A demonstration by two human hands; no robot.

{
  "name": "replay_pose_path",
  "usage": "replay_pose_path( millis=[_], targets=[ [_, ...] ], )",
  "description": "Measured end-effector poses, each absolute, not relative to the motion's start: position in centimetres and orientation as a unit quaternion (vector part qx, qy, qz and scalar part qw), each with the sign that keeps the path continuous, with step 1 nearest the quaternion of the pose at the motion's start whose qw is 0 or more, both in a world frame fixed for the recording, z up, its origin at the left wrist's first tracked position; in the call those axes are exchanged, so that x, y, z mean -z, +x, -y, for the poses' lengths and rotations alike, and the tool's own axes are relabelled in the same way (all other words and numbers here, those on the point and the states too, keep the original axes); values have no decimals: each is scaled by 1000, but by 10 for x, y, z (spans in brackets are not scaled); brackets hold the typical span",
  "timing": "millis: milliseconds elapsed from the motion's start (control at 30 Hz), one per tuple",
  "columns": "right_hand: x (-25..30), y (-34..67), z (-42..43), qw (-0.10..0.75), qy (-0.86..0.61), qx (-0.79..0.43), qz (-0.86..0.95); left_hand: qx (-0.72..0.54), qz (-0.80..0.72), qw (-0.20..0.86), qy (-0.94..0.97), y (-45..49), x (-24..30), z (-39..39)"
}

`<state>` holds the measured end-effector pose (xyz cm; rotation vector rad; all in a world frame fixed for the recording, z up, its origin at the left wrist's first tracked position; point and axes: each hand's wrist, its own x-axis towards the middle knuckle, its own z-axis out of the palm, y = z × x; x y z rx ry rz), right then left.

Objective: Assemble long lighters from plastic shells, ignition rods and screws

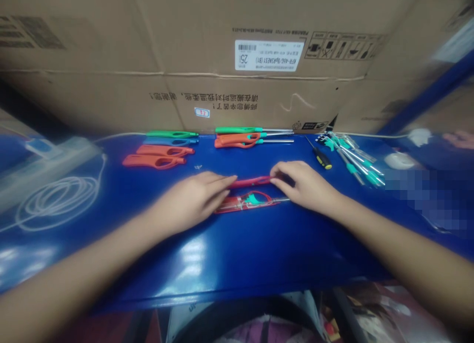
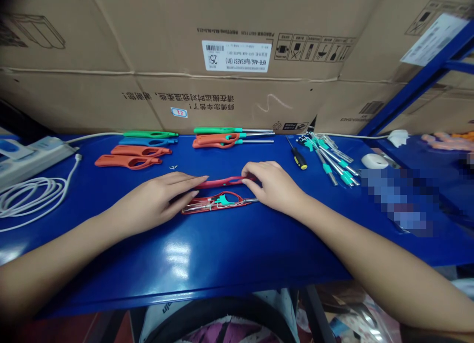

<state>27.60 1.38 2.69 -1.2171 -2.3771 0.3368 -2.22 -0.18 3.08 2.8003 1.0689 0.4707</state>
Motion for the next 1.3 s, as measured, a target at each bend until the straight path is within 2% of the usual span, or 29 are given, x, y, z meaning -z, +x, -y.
replay_pose_path(
  millis=[133, 233, 300, 533, 767, 1300],
  targets=[
    [-32, 268, -8, 336, -486, -293, 752, -208, -344, 2, 916, -22, -35, 5],
    [-36, 265, -4, 340, -488, -387, 705, -227, -329, -17, 917, -20, -39, 8],
    [-37, 264, -2, 320, -474, -403, 714, -219, -327, -18, 919, -20, -42, 10],
    [-29, 266, 0, 234, -376, -197, 875, -145, -327, 33, 933, -22, -51, 12],
    [-28, 266, -3, 219, -315, -211, 899, -96, -311, 44, 944, -21, -49, 10],
    [-28, 264, 0, 165, -335, -168, 912, -56, -344, 29, 937, -21, -48, 12]
  ],
)
